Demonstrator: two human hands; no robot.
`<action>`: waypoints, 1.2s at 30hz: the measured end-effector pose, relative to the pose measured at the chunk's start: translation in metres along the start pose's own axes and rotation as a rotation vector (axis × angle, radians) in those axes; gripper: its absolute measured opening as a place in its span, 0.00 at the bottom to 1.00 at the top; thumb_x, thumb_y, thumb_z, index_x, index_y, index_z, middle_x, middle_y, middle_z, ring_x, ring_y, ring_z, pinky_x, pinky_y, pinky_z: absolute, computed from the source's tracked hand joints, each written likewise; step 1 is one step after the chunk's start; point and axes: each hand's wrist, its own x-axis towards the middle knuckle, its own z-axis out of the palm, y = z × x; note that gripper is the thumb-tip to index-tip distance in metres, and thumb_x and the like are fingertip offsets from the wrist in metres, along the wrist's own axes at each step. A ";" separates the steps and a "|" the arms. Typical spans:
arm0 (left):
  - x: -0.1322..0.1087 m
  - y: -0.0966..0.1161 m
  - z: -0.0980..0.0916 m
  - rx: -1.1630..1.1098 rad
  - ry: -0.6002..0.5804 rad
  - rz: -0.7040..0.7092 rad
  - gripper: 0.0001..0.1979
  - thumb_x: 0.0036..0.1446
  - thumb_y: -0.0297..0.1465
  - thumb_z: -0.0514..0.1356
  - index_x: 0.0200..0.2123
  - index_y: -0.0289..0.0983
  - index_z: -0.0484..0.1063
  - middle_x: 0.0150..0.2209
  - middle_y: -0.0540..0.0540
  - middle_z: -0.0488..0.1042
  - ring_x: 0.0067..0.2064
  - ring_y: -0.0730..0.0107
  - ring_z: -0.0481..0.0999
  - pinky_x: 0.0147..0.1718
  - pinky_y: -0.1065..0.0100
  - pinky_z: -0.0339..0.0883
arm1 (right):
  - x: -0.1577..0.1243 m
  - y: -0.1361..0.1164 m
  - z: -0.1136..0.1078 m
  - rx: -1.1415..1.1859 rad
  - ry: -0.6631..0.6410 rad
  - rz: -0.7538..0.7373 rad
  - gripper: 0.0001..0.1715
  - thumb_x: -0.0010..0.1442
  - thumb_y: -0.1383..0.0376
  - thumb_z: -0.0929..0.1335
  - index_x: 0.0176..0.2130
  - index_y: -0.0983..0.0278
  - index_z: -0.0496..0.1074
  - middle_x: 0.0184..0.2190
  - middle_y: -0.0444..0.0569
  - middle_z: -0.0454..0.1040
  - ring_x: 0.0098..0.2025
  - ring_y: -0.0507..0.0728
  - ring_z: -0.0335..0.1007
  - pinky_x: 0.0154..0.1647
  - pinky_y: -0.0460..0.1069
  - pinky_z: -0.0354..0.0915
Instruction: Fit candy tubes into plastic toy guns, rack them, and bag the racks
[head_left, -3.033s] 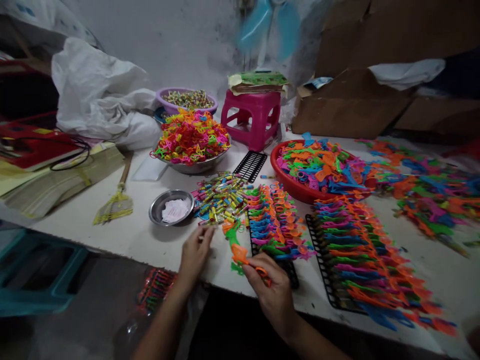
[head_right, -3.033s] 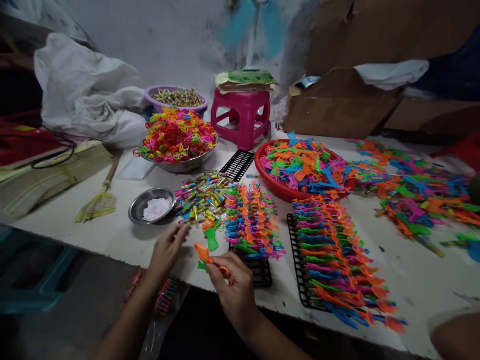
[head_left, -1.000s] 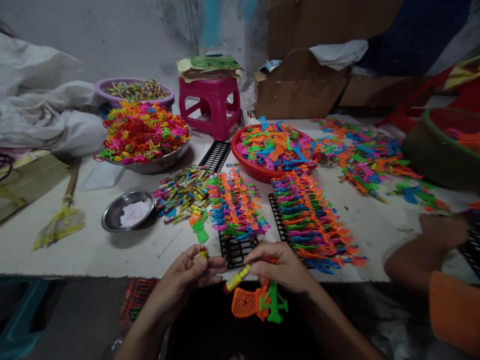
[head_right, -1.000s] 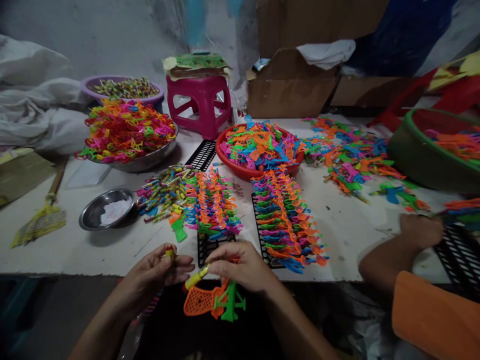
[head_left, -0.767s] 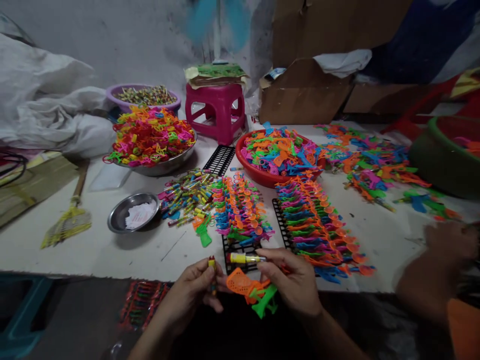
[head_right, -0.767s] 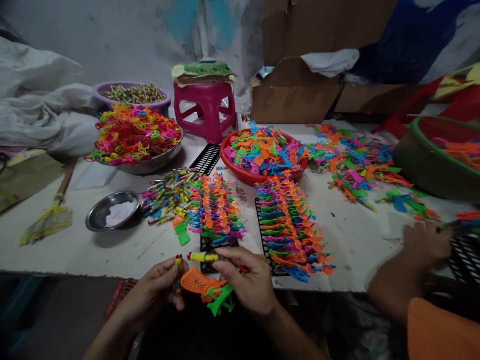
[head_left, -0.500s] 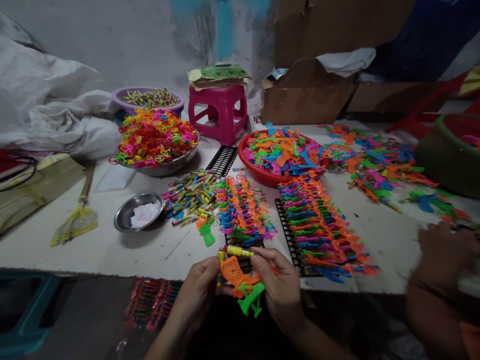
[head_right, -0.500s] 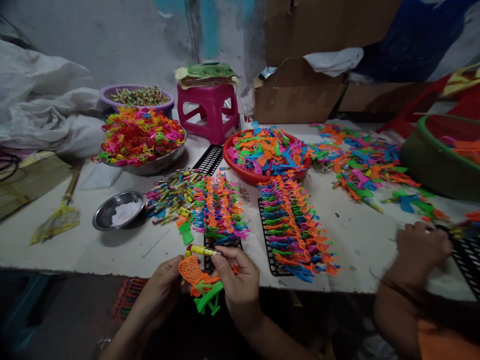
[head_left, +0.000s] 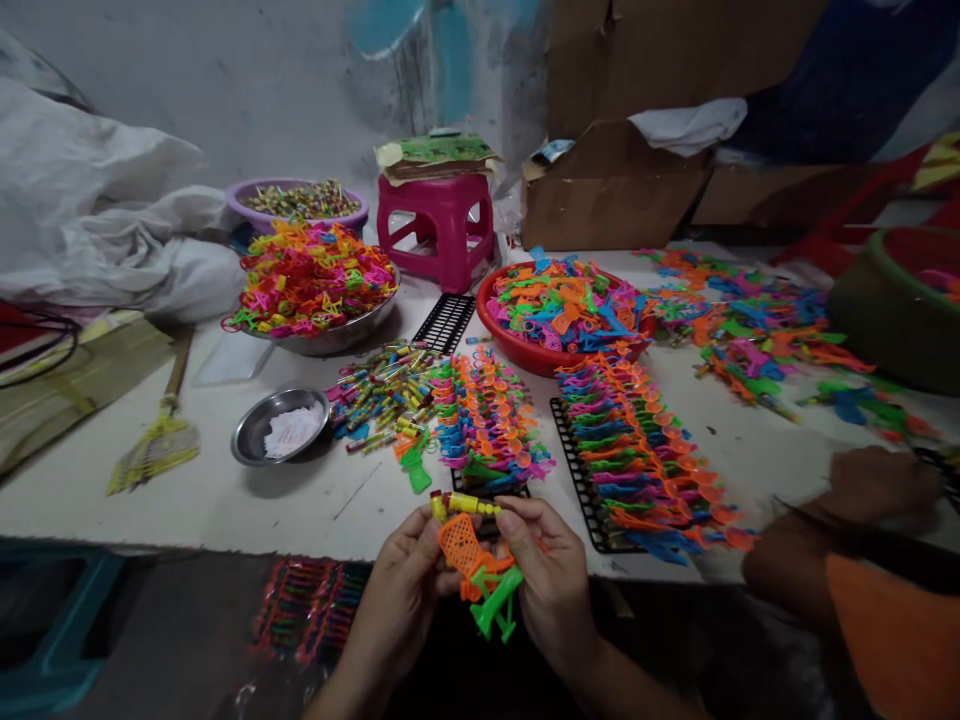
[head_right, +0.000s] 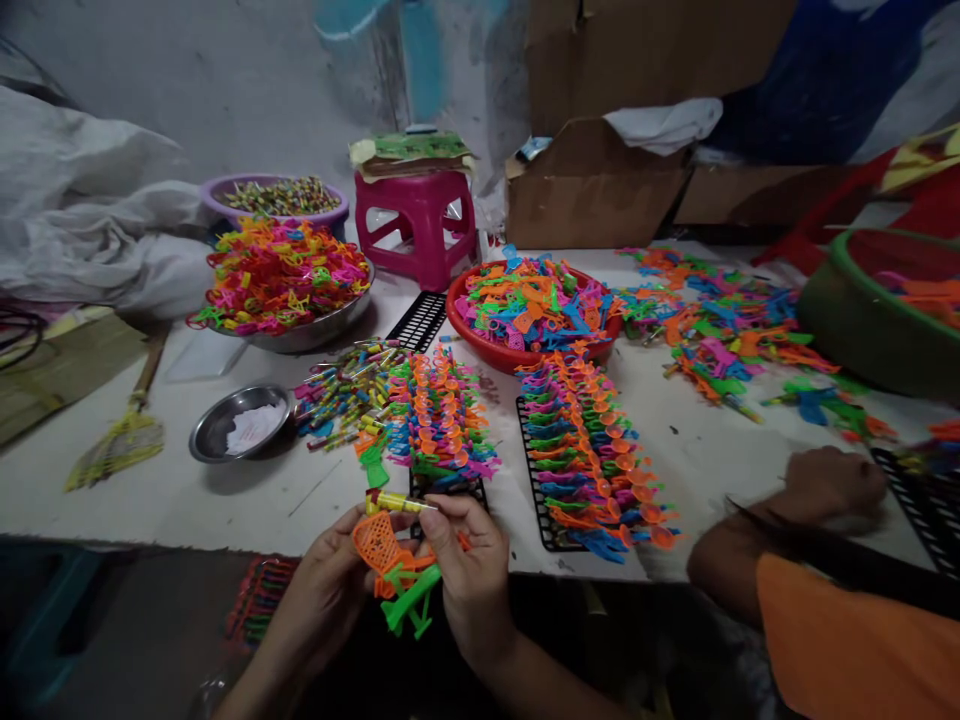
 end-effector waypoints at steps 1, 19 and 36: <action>0.000 -0.001 0.000 0.017 0.006 0.008 0.12 0.53 0.32 0.59 0.41 0.35 0.69 0.28 0.48 0.74 0.22 0.79 0.72 0.19 0.79 0.67 | 0.000 0.000 0.000 -0.001 0.009 -0.008 0.12 0.49 0.59 0.71 0.32 0.64 0.72 0.17 0.41 0.69 0.19 0.49 0.66 0.21 0.45 0.65; 0.006 0.006 0.011 -0.199 0.150 0.131 0.10 0.44 0.31 0.65 0.31 0.37 0.68 0.32 0.48 0.75 0.34 0.70 0.75 0.32 0.71 0.69 | 0.000 -0.001 0.003 -0.125 -0.100 0.063 0.14 0.49 0.58 0.70 0.33 0.66 0.71 0.19 0.43 0.71 0.20 0.49 0.66 0.21 0.44 0.64; -0.012 0.001 -0.014 0.836 0.149 0.638 0.08 0.49 0.30 0.61 0.34 0.39 0.76 0.28 0.48 0.74 0.30 0.70 0.72 0.29 0.73 0.64 | 0.020 -0.042 0.014 -0.520 -0.049 -0.383 0.05 0.50 0.63 0.69 0.28 0.63 0.73 0.16 0.41 0.70 0.18 0.49 0.66 0.19 0.43 0.64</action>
